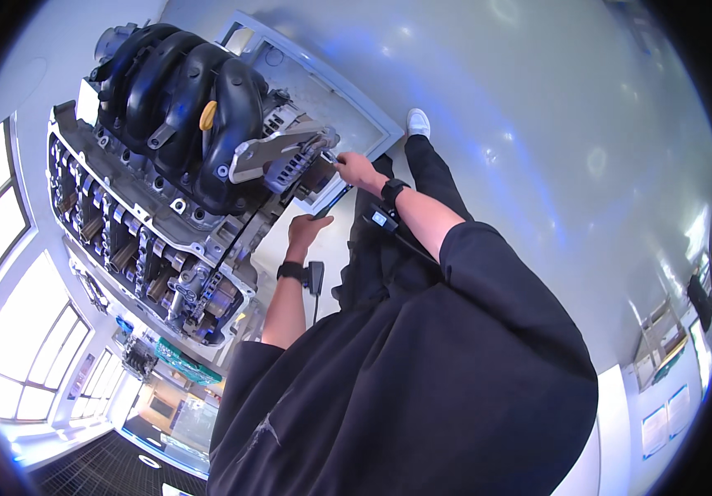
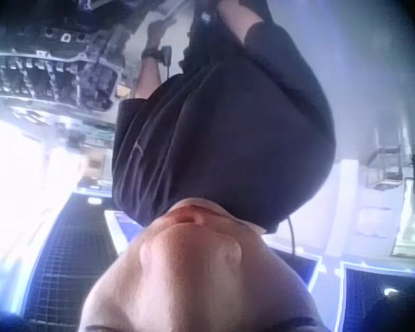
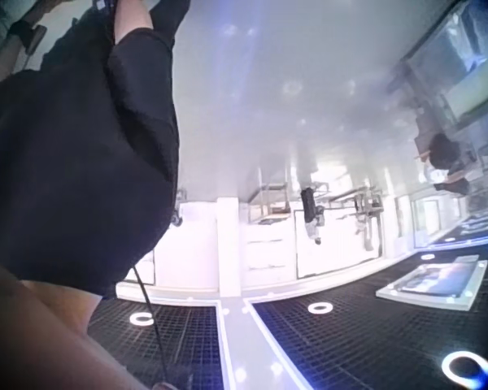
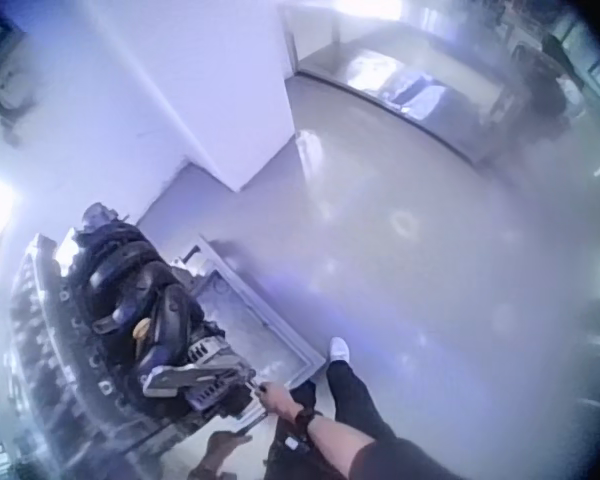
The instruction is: The person uses a socket wrench to loosen and remove bolts from an engine block, then switches to a different socket and continues removing fasteners from the assembly.
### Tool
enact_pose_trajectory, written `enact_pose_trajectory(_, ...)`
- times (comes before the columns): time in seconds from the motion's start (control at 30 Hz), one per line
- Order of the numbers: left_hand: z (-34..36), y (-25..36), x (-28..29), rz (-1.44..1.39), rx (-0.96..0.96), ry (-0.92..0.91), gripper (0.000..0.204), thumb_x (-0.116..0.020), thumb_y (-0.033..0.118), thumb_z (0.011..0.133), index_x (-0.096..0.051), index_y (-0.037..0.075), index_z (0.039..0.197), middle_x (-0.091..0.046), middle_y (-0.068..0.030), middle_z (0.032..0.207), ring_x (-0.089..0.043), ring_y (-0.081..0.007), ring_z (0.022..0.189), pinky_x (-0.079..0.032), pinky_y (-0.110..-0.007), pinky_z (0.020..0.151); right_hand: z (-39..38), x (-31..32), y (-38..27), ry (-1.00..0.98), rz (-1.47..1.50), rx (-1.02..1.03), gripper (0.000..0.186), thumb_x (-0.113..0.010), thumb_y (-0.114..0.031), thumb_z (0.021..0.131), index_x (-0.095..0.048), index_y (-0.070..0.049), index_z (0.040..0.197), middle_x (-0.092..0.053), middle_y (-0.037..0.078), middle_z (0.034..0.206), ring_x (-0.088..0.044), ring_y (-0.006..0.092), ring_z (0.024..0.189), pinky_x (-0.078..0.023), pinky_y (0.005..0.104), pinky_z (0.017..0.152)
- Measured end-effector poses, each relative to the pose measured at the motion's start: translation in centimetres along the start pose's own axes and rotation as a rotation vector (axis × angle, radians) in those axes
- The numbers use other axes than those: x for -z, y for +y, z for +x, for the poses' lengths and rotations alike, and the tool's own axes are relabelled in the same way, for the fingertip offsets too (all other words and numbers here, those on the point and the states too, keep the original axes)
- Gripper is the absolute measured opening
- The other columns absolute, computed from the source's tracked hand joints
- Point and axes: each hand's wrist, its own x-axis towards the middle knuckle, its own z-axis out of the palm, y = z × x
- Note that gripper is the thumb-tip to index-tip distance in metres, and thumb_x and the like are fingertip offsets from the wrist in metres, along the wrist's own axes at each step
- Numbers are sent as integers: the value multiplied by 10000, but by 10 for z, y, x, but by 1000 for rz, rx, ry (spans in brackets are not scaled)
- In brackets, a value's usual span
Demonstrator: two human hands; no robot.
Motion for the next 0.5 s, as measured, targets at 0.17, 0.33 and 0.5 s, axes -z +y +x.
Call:
enact_pose_trajectory(0.17, -16, 45, 13, -210, 205, -301, 321, -735, 383, 706, -600, 92, 714, -395, 80, 550, -322, -28, 446, -225, -210, 423, 9, 8, 19, -82, 171, -36, 281, -571, -247, 801, -668, 11, 856, -676, 136, 733, -658, 289, 734, -494, 388, 698)
enact_pose_trajectory(0.33, -42, 72, 20, -154, 199, -359, 375, -657, 451, 780, -567, 95, 703, -399, 78, 549, -303, -13, 420, -185, -195, 381, 0, 7, 12, -2, 105, -21, 234, -593, -213, 804, -671, 6, 820, -658, 123, 693, -644, 263, 671, -495, 368, 650)
enact_pose_trajectory(0.5, -53, 129, -4, -236, 75, -407, 360, -560, 384, 872, -533, 77, 686, -441, 50, 559, -310, -34, 395, -196, -220, 364, 0, 9, 6, 104, 42, -33, 232, -637, -205, 751, -687, 0, 848, -644, 229, 773, -633, 377, 762, -497, 431, 709)
